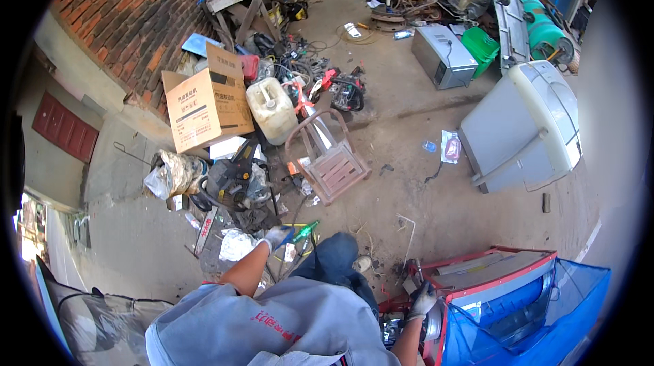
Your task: The person removes the engine cover of a red and blue three-wheeled vehicle and uses a socket wrench and an impact driver to loosen and remove bolts from the engine and frame. The person works on the engine assembly while two bystanders watch.
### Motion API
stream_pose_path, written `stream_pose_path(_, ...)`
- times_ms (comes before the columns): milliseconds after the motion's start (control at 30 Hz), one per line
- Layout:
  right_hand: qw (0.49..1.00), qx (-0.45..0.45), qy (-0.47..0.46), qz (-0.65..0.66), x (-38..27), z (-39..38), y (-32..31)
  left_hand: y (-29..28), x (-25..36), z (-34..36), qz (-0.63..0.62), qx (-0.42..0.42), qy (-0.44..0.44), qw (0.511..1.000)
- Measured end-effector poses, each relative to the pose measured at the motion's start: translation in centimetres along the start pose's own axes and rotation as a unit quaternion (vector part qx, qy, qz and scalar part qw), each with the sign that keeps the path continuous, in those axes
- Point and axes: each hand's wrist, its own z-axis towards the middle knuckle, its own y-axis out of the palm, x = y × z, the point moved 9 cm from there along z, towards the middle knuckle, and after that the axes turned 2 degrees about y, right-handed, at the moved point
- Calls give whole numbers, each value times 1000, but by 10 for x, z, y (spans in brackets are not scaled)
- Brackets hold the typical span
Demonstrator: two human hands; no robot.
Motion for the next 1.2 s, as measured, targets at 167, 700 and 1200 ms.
stream_pose_path(167,993,-35,99,62,-43,45,68,-24,-53,43,-3,39,-111,993)
stream_pose_path(700,951,121,249,-139,-173,220,50,-117,325,305,17,-56,-35,998)
stream_pose_path(1200,932,-269,-2,-243,-398,566,401,-179,431,359,-66,107,-159,979)
